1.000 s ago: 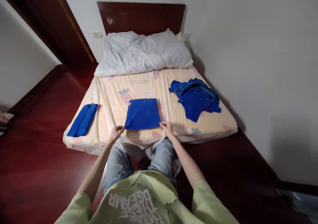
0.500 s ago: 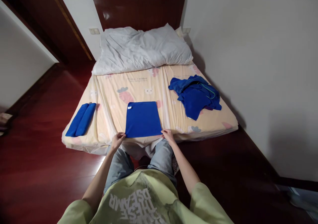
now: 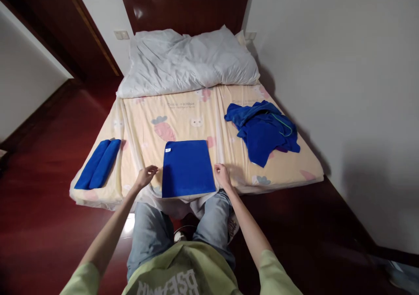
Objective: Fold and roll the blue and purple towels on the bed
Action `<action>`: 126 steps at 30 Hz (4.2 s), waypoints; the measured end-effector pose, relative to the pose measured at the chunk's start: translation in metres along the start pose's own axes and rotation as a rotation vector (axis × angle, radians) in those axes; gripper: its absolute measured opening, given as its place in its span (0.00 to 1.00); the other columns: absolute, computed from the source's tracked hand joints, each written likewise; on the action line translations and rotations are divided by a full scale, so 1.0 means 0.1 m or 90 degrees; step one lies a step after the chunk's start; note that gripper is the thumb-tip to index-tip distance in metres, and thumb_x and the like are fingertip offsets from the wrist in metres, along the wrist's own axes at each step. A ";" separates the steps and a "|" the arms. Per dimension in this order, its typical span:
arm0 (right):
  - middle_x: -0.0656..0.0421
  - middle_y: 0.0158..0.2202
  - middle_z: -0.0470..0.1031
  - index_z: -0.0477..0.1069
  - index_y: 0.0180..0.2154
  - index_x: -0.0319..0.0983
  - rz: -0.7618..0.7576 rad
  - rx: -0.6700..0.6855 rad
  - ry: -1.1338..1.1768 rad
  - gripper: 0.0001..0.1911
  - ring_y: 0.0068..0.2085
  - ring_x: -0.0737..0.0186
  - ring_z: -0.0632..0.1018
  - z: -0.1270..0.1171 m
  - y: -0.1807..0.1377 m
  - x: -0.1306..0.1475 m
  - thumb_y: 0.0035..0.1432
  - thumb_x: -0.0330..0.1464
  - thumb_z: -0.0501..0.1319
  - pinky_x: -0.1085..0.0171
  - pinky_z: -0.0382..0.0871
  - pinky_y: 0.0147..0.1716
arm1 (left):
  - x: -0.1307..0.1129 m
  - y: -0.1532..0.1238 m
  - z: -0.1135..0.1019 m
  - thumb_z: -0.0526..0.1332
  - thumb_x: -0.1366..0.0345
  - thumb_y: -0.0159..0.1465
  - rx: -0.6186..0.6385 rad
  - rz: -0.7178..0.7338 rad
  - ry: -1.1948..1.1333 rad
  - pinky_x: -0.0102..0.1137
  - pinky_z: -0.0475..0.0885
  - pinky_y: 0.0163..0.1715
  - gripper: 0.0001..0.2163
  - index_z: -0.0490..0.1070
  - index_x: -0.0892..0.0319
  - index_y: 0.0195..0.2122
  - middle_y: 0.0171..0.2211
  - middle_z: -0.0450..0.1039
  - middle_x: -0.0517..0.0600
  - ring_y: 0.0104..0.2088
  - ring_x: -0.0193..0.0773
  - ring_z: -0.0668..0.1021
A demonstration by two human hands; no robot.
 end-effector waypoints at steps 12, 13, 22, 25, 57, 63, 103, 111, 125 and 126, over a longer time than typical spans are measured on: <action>0.47 0.56 0.74 0.72 0.57 0.35 -0.171 0.085 -0.237 0.22 0.58 0.53 0.73 0.82 1.70 0.37 0.65 0.22 0.50 0.54 0.65 0.61 | -0.17 1.87 0.13 0.56 0.68 0.61 0.063 0.133 0.071 0.38 0.76 0.51 0.18 0.74 0.60 0.51 0.51 0.78 0.56 0.52 0.46 0.79; 0.47 0.56 0.74 0.73 0.56 0.35 -0.168 0.106 -0.256 0.22 0.57 0.54 0.73 0.84 1.74 0.35 0.65 0.21 0.50 0.55 0.66 0.60 | -0.17 1.92 0.15 0.56 0.69 0.61 0.088 0.134 0.075 0.37 0.75 0.51 0.17 0.74 0.60 0.50 0.50 0.79 0.56 0.51 0.46 0.79; 0.46 0.50 0.74 0.75 0.52 0.38 -0.256 0.146 -0.383 0.20 0.54 0.50 0.71 0.76 1.83 0.28 0.65 0.22 0.52 0.53 0.64 0.58 | -0.12 2.08 0.18 0.61 0.67 0.59 0.098 0.161 0.210 0.36 0.73 0.44 0.05 0.76 0.58 0.35 0.36 0.75 0.55 0.40 0.46 0.77; 0.45 0.51 0.73 0.74 0.54 0.37 -0.283 0.157 -0.389 0.22 0.55 0.49 0.70 0.76 1.82 0.25 0.65 0.20 0.50 0.53 0.62 0.59 | -0.10 2.07 0.18 0.62 0.66 0.58 0.097 0.161 0.219 0.34 0.73 0.44 0.05 0.78 0.58 0.34 0.36 0.74 0.54 0.40 0.44 0.76; 0.46 0.47 0.75 0.78 0.44 0.35 -0.073 0.021 -0.224 0.14 0.48 0.52 0.77 0.95 1.96 0.13 0.66 0.26 0.53 0.56 0.71 0.54 | -0.16 2.04 0.38 0.54 0.72 0.65 -0.029 0.032 0.282 0.34 0.71 0.40 0.10 0.75 0.61 0.40 0.39 0.78 0.59 0.40 0.45 0.79; 0.46 0.47 0.78 0.77 0.46 0.33 -0.003 0.043 -0.120 0.12 0.50 0.52 0.78 0.88 2.10 0.01 0.59 0.25 0.63 0.55 0.71 0.56 | -0.09 2.18 0.35 0.64 0.68 0.59 0.031 -0.014 0.224 0.33 0.72 0.43 0.08 0.78 0.62 0.39 0.37 0.79 0.55 0.40 0.44 0.79; 0.47 0.74 0.45 0.46 0.72 0.30 -0.217 0.071 -0.341 0.33 0.75 0.48 0.45 0.83 1.60 0.32 0.74 0.40 0.44 0.38 0.35 0.72 | -0.31 1.71 0.93 0.46 0.51 0.73 -0.082 0.218 0.209 0.54 0.42 0.71 0.32 0.53 0.70 0.71 0.74 0.43 0.63 0.74 0.53 0.44; 0.52 0.74 0.49 0.47 0.73 0.36 -0.344 0.190 -0.285 0.32 0.74 0.55 0.51 0.68 0.26 0.31 0.73 0.39 0.48 0.45 0.43 0.73 | -0.32 0.13 1.04 0.48 0.57 0.74 0.022 0.292 0.249 0.51 0.48 0.72 0.28 0.52 0.61 0.72 0.74 0.44 0.56 0.74 0.50 0.48; 0.51 0.64 0.69 0.69 0.63 0.38 -0.408 0.158 -0.153 0.24 0.66 0.54 0.69 0.29 -0.61 -0.18 0.68 0.27 0.51 0.47 0.65 0.66 | 0.31 -0.80 0.76 0.49 0.70 0.70 0.014 0.356 0.291 0.47 0.64 0.67 0.23 0.65 0.57 0.66 0.67 0.64 0.55 0.69 0.43 0.63; 0.50 0.63 0.70 0.70 0.62 0.37 -0.403 0.157 -0.149 0.25 0.66 0.54 0.70 0.29 -0.59 -0.19 0.66 0.25 0.51 0.48 0.66 0.66 | 0.28 -0.76 0.76 0.49 0.72 0.69 0.023 0.353 0.291 0.46 0.65 0.66 0.24 0.65 0.58 0.66 0.67 0.64 0.55 0.69 0.43 0.63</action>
Point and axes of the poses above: each hand's wrist, its own y-axis towards the middle knuckle, its own z-axis out of the palm, x = y × z, the point moved 2 cm from there along y, towards the middle knuckle
